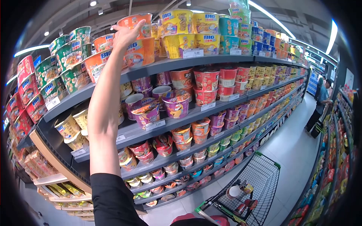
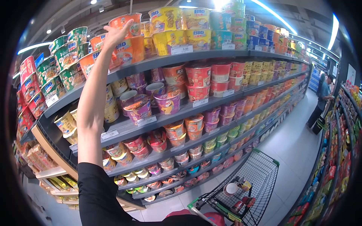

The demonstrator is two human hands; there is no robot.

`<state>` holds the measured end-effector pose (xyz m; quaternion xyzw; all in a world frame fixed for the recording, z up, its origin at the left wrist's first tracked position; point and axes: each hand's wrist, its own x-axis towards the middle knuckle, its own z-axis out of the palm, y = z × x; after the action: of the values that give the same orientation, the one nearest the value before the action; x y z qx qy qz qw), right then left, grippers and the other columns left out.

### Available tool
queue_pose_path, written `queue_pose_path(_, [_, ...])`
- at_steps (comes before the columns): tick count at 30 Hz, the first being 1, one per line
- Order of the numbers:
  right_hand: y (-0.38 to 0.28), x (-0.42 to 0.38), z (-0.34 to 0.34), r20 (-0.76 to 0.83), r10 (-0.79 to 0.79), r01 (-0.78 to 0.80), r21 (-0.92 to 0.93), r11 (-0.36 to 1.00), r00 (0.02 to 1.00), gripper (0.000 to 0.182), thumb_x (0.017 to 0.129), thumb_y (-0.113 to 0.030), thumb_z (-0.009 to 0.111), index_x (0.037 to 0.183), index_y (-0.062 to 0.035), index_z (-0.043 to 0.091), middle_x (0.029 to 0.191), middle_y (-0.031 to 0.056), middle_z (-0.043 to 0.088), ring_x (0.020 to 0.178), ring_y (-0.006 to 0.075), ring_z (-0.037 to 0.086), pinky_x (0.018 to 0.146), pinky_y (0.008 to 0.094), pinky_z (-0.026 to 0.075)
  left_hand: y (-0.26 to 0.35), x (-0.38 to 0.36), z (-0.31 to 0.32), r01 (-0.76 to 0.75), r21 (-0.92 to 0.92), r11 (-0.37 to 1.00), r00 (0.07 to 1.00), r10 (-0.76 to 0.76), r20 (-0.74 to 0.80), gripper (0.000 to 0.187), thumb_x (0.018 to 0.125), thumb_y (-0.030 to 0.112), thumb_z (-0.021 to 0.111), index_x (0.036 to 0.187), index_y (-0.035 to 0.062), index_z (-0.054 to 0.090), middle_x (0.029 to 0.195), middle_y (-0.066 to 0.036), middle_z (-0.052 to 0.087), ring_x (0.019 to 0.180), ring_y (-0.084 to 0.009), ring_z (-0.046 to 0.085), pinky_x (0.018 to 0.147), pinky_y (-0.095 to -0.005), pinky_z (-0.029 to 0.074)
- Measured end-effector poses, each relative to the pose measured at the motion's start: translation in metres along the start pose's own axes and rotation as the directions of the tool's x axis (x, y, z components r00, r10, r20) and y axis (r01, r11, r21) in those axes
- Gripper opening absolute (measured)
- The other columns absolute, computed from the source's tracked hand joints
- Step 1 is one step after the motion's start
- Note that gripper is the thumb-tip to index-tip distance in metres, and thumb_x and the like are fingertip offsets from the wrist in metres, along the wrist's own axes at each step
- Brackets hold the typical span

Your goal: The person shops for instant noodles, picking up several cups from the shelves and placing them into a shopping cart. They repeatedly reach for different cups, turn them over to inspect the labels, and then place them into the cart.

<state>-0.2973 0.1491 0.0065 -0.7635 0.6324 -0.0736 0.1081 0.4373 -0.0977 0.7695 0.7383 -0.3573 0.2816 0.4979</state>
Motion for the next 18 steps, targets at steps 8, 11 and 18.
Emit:
queue_pose_path(8, [0.004, 0.019, 0.009, -0.018, -0.007, 0.008, 0.039, 0.999, 1.0, 0.078, 0.094, -0.062, 0.064, 0.149, -0.0072, 0.055, 0.143, 0.0241, 0.059, 0.133, 0.0444, 0.053, 0.111, 0.0648, 0.035, 0.023, -0.053, -0.004, -0.419, 0.083, 0.904, 0.842, 0.421, -0.337, 0.108, 0.092, 0.053, 0.074, 0.16, -0.0136, 0.023, 0.143, -0.036, 0.056, 0.137, -0.0479, 0.055, 0.115, -0.0523, 0.045])
queue_pose_path(11, [0.011, 0.021, 0.027, -0.007, 0.026, -0.025, 0.068, 0.997, 1.0, 0.083, 0.093, -0.066, 0.064, 0.152, -0.0094, 0.053, 0.147, 0.0228, 0.057, 0.139, 0.0451, 0.049, 0.116, 0.0691, 0.026, 0.05, -0.134, -0.017, -0.683, 0.111, 0.722, 0.661, 0.676, -0.326, 0.085, 0.095, 0.036, 0.075, 0.155, -0.01, 0.036, 0.138, -0.033, 0.059, 0.133, -0.0456, 0.057, 0.112, -0.0503, 0.046])
queue_pose_path(18, [-0.026, 0.035, -0.014, 0.038, 0.035, -0.039, 0.097, 0.995, 0.999, 0.079, 0.087, -0.049, 0.072, 0.146, -0.0024, 0.049, 0.138, 0.0212, 0.055, 0.131, 0.0404, 0.047, 0.111, 0.0606, 0.026, 0.034, -0.391, 0.039, -0.703, -0.528, 0.476, 0.518, 0.852, 0.077, 0.031, 0.085, 0.016, 0.074, 0.114, 0.0079, 0.071, 0.103, -0.013, 0.072, 0.096, -0.0348, 0.069, 0.083, -0.0469, 0.054])
